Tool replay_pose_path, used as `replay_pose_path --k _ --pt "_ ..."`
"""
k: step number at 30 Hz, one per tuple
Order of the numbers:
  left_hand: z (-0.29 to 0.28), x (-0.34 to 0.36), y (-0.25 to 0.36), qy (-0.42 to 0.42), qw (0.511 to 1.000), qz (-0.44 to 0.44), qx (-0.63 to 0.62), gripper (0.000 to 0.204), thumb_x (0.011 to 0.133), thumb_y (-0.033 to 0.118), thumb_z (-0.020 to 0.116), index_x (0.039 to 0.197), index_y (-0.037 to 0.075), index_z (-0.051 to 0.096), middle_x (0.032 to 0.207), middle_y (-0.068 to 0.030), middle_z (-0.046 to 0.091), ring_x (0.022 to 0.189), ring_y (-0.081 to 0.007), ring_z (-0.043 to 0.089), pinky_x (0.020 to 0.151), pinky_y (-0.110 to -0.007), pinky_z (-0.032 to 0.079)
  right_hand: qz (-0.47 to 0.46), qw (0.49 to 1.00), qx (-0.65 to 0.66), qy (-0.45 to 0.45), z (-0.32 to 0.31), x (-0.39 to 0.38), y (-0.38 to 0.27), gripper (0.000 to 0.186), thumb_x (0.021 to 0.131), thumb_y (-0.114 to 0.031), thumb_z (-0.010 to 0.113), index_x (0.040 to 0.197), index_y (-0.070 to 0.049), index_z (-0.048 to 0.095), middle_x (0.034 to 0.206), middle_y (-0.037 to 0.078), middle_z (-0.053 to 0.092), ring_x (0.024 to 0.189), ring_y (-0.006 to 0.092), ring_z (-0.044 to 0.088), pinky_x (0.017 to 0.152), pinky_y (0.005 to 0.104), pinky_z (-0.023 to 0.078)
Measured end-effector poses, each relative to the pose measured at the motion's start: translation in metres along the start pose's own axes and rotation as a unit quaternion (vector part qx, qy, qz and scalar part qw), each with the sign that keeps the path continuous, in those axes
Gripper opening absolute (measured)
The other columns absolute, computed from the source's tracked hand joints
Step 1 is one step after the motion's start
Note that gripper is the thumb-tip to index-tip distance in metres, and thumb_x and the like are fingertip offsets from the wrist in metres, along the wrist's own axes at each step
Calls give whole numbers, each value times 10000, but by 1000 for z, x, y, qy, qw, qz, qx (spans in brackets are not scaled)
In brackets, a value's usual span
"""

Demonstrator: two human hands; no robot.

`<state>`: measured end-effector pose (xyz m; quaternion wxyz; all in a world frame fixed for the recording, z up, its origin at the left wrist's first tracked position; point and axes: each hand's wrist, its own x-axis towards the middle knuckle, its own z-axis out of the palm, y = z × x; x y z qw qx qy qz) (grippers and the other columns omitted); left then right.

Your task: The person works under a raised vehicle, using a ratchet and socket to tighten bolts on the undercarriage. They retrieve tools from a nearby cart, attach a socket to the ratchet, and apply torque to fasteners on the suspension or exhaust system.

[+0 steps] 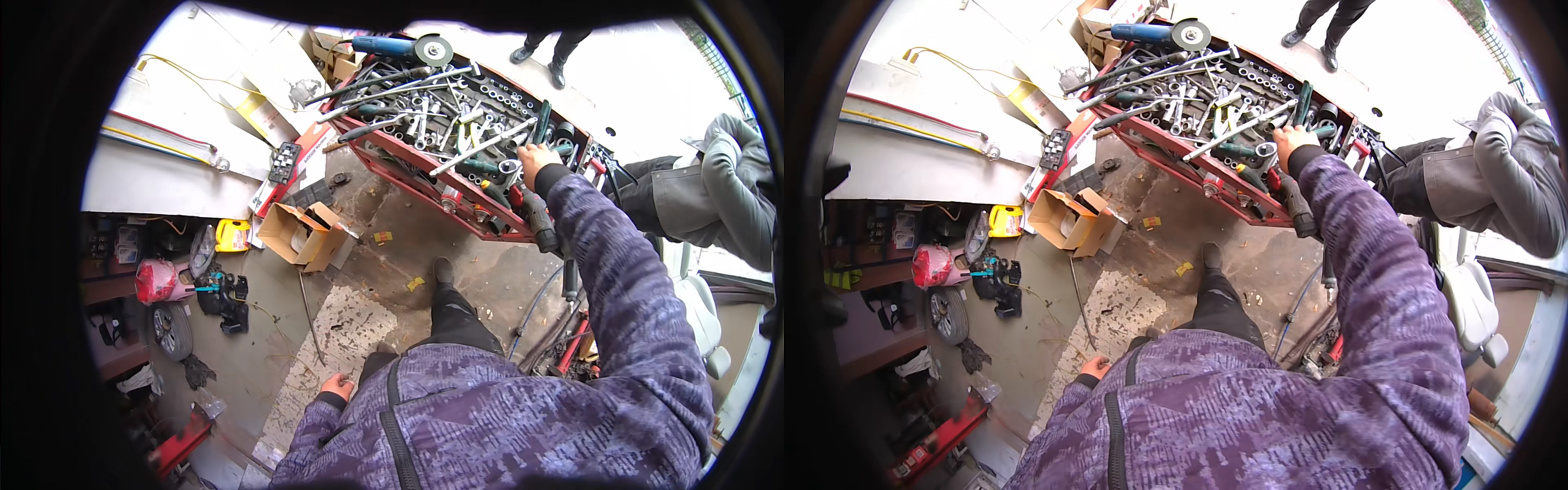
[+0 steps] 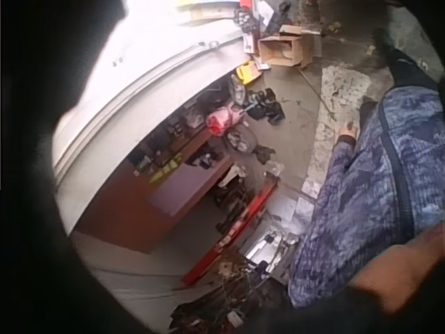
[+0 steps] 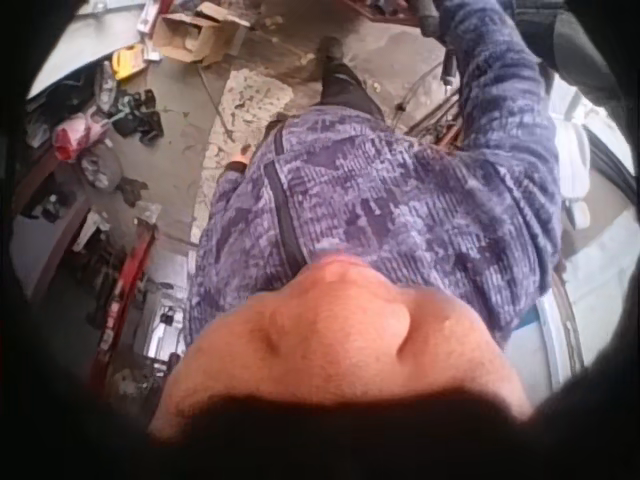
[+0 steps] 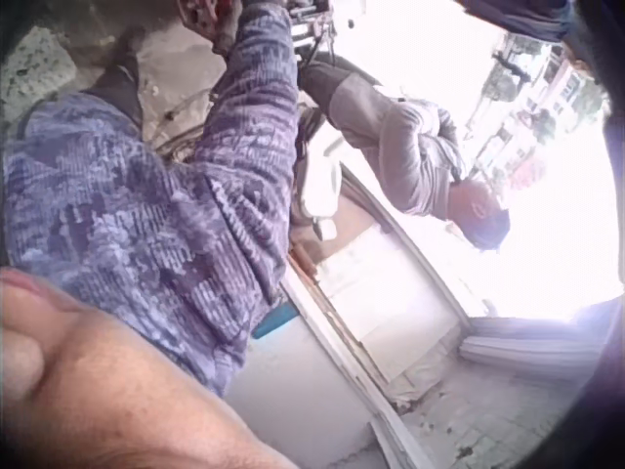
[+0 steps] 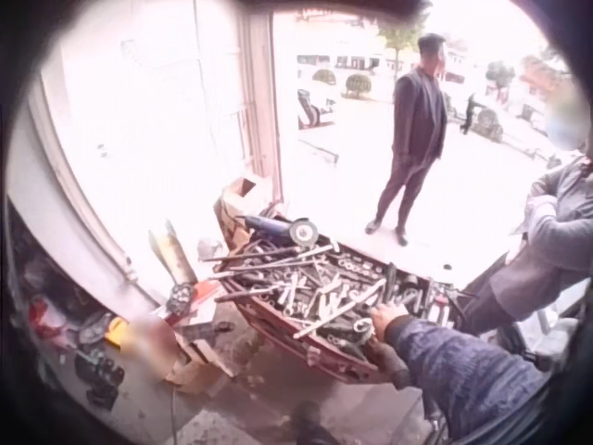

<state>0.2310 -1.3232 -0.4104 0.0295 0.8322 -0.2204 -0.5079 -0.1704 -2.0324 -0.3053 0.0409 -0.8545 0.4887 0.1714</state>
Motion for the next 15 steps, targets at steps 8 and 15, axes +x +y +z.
replay_pose_path --k 8,15 --pt "11 10 92 47 995 31 -83 454 979 241 794 1343 -20 721 1126 -188 823 1010 -253 796 940 -379 616 -180 983 16 -7 37 43 41 336 849 -129 738 1180 -97 687 1194 145 748 1185 370 723 1015 497 559" --pt "11 104 122 -27 939 282 -196 372 999 266 826 1212 -5 684 981 -108 784 877 -174 753 844 -371 628 -67 994 90 -15 22 76 52 282 977 -199 637 1234 -94 686 1213 190 761 1036 395 791 851 524 658"
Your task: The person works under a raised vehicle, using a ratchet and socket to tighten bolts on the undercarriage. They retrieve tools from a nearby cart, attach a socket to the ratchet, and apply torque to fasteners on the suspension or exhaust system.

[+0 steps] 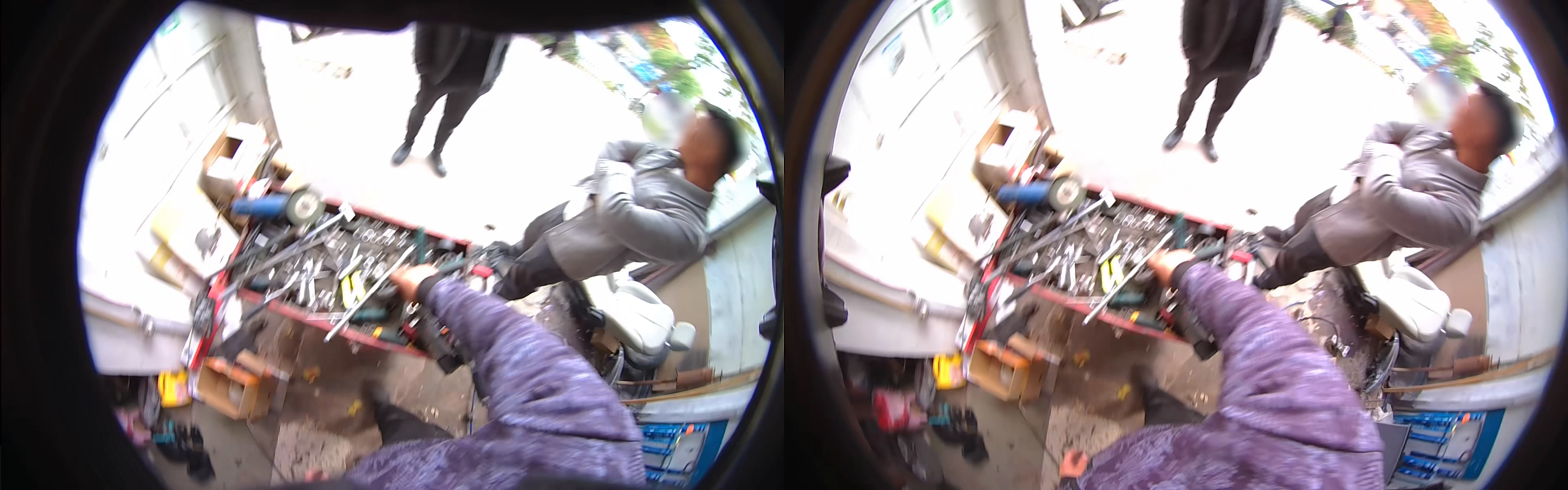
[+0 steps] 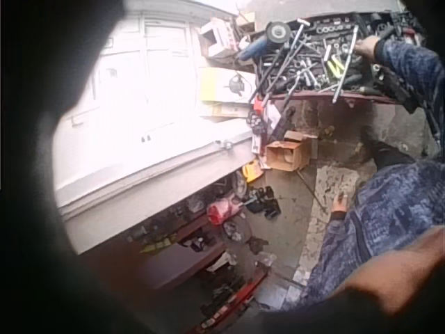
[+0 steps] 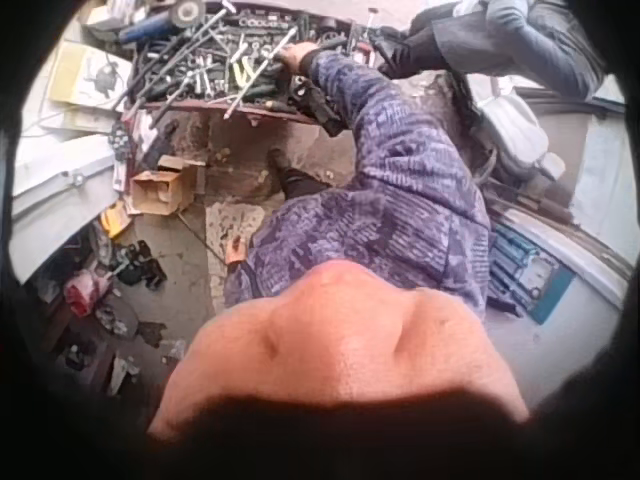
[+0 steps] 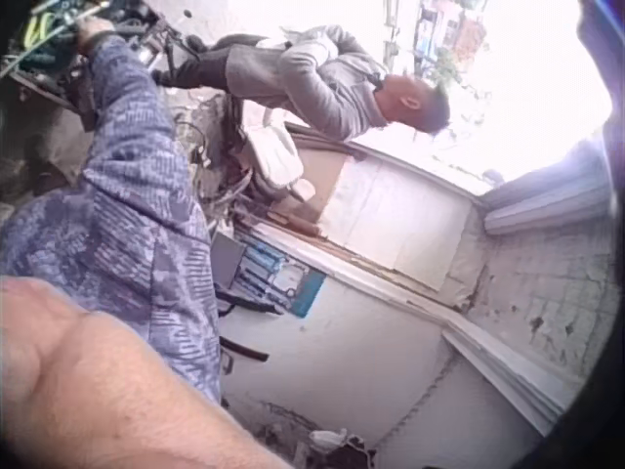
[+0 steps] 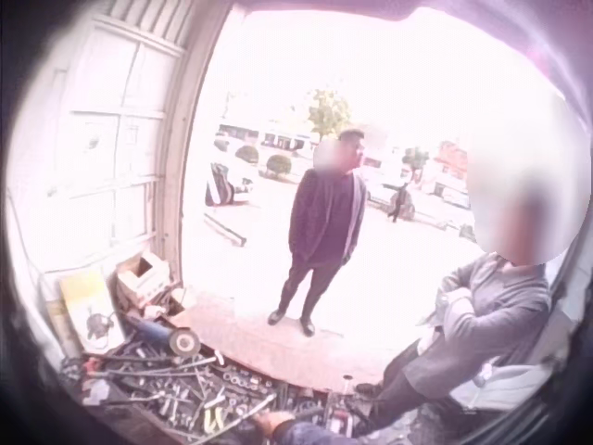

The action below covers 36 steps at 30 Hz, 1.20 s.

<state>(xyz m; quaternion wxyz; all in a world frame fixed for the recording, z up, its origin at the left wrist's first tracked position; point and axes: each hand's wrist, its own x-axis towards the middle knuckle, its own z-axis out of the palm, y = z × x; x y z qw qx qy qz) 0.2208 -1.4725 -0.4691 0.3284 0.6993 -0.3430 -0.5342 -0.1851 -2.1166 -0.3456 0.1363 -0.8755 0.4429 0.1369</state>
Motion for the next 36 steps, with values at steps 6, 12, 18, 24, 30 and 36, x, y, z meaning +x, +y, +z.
replay_pose_path --k 6,12,18,24,30,36 --pt "7 -19 -93 -80 951 -217 207 601 1105 483 679 1542 73 641 1562 -226 628 1351 -382 669 1137 -486 536 -73 994 -81 9 4 6 -7 259 946 -210 700 1162 -68 691 1111 141 764 895 371 807 726 505 660" --pt "3 -8 49 9 982 -2 190 445 1078 215 712 1453 1 605 1389 -188 713 1302 -307 675 1112 -424 536 -129 978 109 122 -43 -66 -99 354 866 -260 795 1110 -54 642 1029 169 736 903 422 767 763 530 630" --pt "46 48 302 -88 977 90 -175 883 886 -36 720 1688 69 366 1565 -116 556 1360 -252 611 1066 -374 521 -182 881 437 -3 -49 -160 -276 358 851 -239 864 1106 -35 719 975 224 768 946 449 752 825 493 600" --pt "32 38 297 -21 993 -48 -108 221 951 66 754 1159 17 698 883 23 679 802 -80 617 744 -277 506 -181 869 459 -38 -43 -166 -296 291 909 -256 812 1126 -64 778 966 225 785 943 441 768 836 513 611" --pt "8 -9 198 138 972 -185 -49 127 947 96 781 941 55 661 752 17 628 630 -84 550 575 -287 443 -75 981 177 41 -45 -87 -166 212 917 -236 712 1069 -108 787 916 208 786 922 427 775 865 546 616" --pt "4 -39 180 151 968 -187 -77 301 890 118 866 817 93 575 651 15 580 481 -108 493 459 -326 411 -6 998 15 61 -30 2 -67 246 946 -142 657 1167 -94 754 1251 225 689 1041 447 760 897 530 619"
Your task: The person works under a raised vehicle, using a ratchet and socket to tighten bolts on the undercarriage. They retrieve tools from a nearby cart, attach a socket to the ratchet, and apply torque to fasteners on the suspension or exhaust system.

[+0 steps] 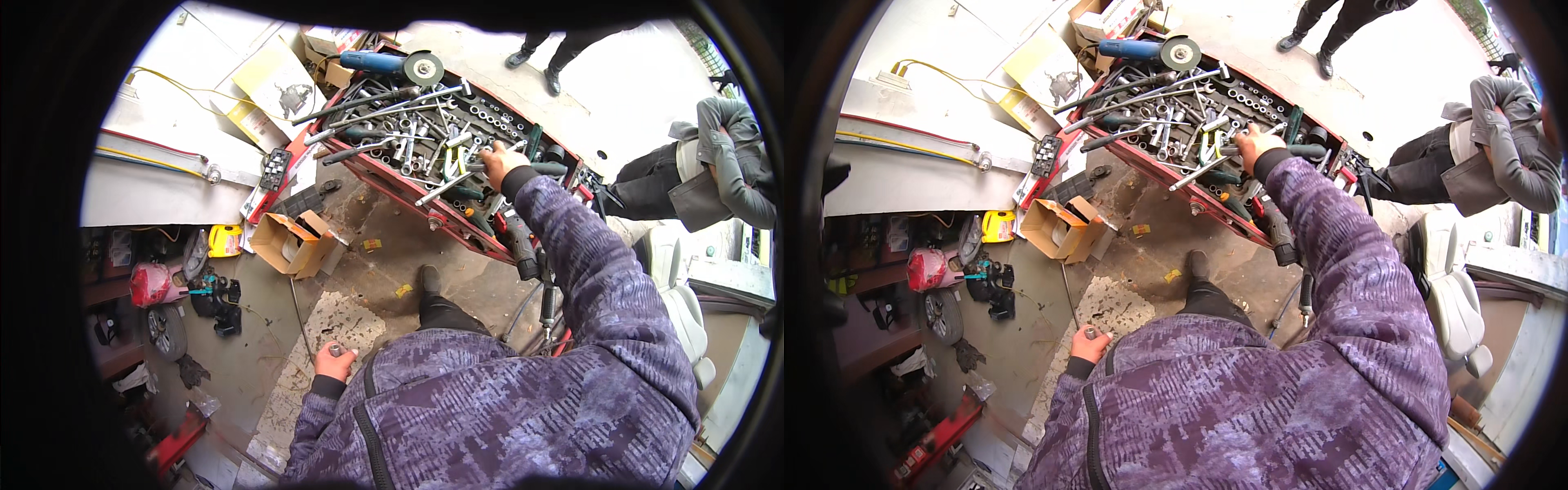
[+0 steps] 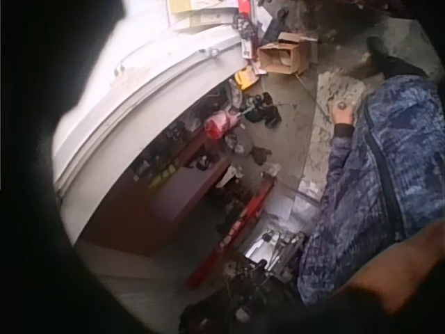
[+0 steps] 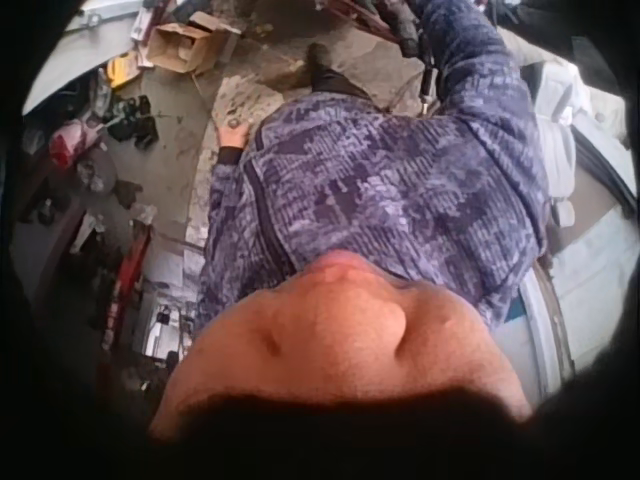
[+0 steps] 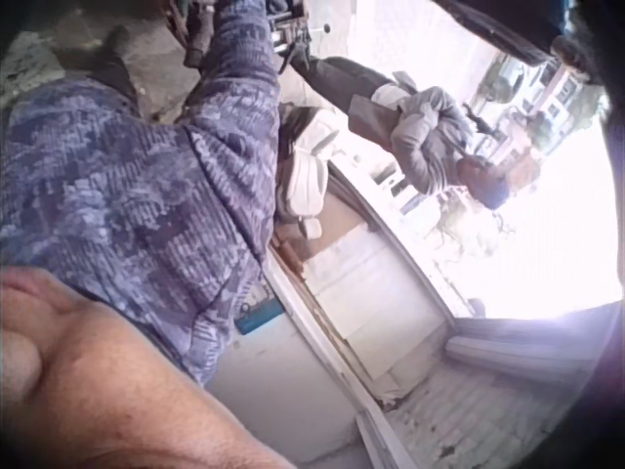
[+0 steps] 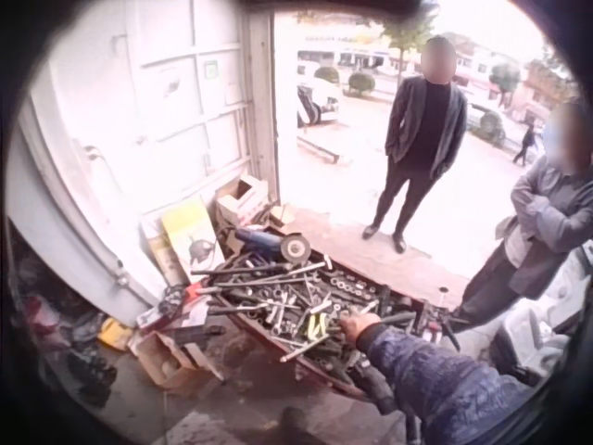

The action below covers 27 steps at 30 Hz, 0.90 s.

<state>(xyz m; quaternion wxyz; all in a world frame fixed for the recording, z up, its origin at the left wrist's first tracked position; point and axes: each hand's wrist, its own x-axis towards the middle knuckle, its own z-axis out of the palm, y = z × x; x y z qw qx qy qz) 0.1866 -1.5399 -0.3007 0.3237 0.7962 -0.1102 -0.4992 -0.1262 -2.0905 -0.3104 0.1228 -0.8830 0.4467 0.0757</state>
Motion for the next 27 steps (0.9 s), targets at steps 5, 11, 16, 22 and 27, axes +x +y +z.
replay_pose_path --k 5,11,16,22,27 --pt "19 13 47 59 997 -11 58 276 908 187 877 785 56 669 659 13 618 611 -102 576 593 -348 491 -43 994 -55 -87 18 38 47 333 911 -89 713 1244 -72 716 1331 187 683 1138 388 761 949 511 629" --pt "57 41 137 14 947 269 174 203 934 167 838 984 1 733 1104 -137 769 960 -292 733 870 -397 574 -178 983 -14 -45 1 41 55 211 901 -107 703 1110 -73 708 1144 149 730 1064 404 752 875 512 616" --pt "105 79 224 9 830 472 296 307 909 199 847 824 48 593 1475 -181 673 1341 -406 602 1110 -550 488 -194 978 -73 -30 -47 -6 31 97 910 -106 687 986 -51 665 973 142 708 882 395 758 756 515 611" --pt "171 103 293 -117 702 509 484 248 946 323 833 927 103 721 1418 -138 630 1435 -354 528 1141 -714 411 -208 978 -3 3 -78 -88 14 81 917 -115 672 968 -54 657 948 135 708 845 372 763 715 497 621" --pt "180 119 291 -208 618 569 501 170 896 251 800 867 111 710 952 -108 627 939 -344 680 808 -485 584 -176 982 -4 -61 -82 -124 16 117 898 -145 711 940 -52 654 889 143 725 834 394 761 722 523 616"
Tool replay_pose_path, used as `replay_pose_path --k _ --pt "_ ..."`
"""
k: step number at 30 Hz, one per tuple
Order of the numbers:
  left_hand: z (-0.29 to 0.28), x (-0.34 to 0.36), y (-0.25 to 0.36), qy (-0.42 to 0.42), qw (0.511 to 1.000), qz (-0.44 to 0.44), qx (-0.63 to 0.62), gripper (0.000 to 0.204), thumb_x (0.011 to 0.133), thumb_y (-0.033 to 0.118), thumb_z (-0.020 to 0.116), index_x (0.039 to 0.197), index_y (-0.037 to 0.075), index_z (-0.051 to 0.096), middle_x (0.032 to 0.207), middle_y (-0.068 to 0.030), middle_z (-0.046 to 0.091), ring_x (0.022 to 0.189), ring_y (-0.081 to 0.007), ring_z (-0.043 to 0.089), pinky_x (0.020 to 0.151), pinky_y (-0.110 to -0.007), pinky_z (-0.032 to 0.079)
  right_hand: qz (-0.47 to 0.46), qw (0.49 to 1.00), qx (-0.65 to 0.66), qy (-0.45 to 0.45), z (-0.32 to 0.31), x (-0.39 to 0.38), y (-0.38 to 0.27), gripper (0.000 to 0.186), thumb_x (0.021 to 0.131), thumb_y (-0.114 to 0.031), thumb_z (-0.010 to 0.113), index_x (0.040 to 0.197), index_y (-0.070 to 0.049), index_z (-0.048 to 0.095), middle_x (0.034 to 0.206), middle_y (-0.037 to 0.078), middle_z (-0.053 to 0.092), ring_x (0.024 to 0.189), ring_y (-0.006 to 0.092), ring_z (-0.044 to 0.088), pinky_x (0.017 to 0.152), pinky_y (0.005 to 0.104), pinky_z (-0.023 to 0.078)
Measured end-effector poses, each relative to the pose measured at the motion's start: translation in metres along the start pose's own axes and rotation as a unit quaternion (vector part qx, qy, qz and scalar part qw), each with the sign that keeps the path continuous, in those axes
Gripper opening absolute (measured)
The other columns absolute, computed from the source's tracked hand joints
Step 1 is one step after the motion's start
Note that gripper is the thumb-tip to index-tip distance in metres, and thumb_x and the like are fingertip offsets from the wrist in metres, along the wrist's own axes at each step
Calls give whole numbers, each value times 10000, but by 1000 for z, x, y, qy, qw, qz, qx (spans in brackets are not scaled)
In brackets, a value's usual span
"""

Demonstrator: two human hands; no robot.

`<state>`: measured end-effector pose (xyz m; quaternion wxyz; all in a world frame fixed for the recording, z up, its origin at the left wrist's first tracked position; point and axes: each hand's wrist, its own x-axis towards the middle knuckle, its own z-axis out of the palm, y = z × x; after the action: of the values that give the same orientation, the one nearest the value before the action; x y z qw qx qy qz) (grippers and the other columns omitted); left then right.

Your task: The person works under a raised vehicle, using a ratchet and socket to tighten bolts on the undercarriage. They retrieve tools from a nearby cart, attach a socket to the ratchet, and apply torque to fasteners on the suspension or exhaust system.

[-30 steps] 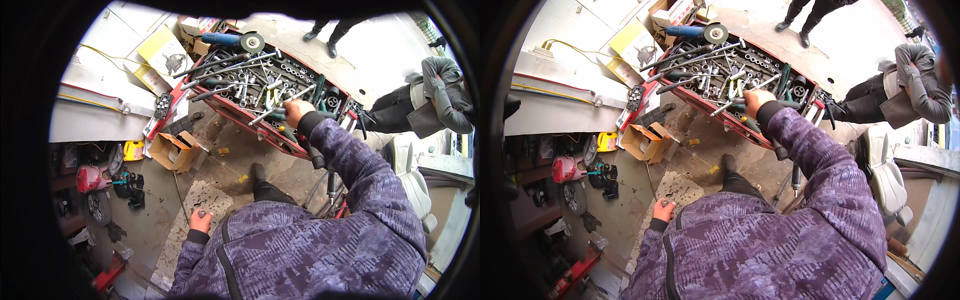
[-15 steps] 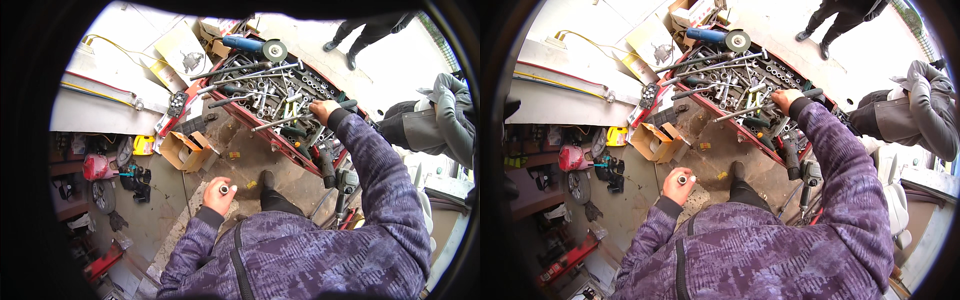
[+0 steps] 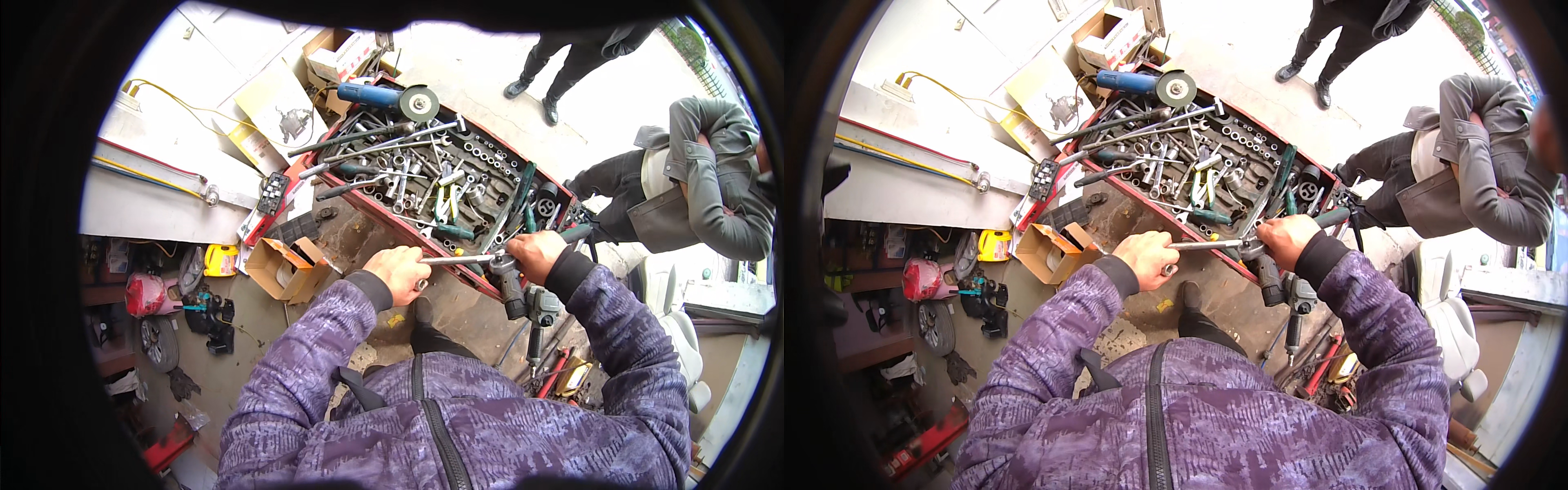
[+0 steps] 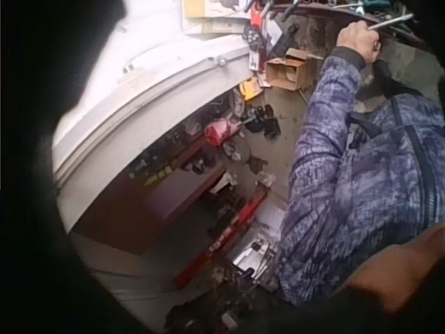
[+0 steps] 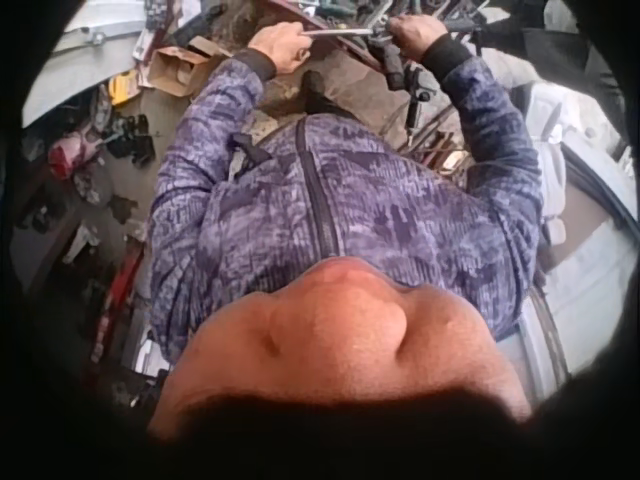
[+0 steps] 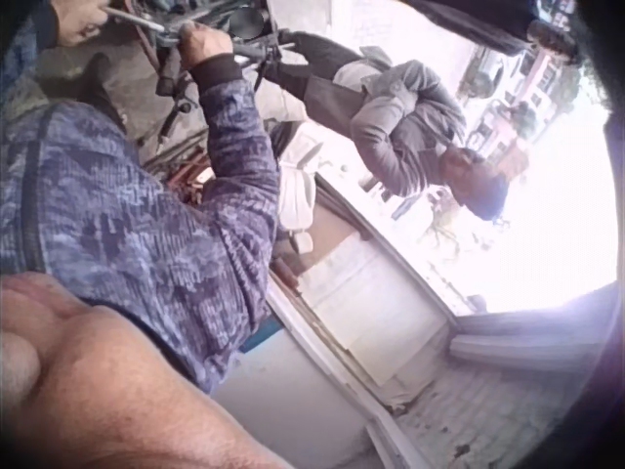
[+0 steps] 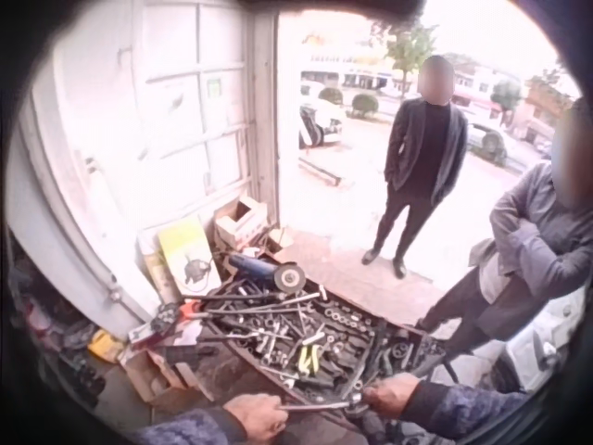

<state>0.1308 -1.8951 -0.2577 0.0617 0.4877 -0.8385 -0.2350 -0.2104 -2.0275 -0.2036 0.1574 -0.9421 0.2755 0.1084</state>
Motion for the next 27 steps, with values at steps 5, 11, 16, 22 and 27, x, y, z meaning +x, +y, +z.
replay_pose_path --k 5,11,16,22,27 --pt "-4 -7 -40 13 995 -89 49 144 863 255 793 905 131 734 963 -124 660 957 -365 709 851 -514 595 32 998 -54 -12 -34 -37 18 87 903 -156 707 906 -70 697 865 146 749 818 385 775 716 519 614" --pt "-10 28 -75 48 984 -123 122 178 888 229 785 1016 104 787 1093 -144 674 1172 -360 667 991 -490 555 67 983 88 150 -50 -54 19 178 897 -180 776 888 -37 669 803 205 688 821 454 716 746 544 572" --pt "21 36 -43 253 964 -83 -23 238 904 256 826 977 50 733 1170 -120 700 1109 -340 665 981 -477 534 34 980 158 117 -14 -16 -48 260 901 -236 833 868 -29 681 807 212 698 810 446 729 729 542 571" --pt "66 -102 58 280 549 -370 -695 345 1080 453 644 944 136 663 829 -17 633 756 -158 619 685 -389 528 20 871 490 -13 40 59 -175 293 898 -202 916 996 10 740 818 111 728 749 193 668 730 406 550" --pt "87 -220 118 478 217 -409 -747 386 1089 497 604 907 158 628 769 -8 589 694 -168 573 627 -391 477 -12 776 589 -225 85 87 -292 266 935 -78 907 1129 3 743 980 -4 775 900 94 669 841 310 564"
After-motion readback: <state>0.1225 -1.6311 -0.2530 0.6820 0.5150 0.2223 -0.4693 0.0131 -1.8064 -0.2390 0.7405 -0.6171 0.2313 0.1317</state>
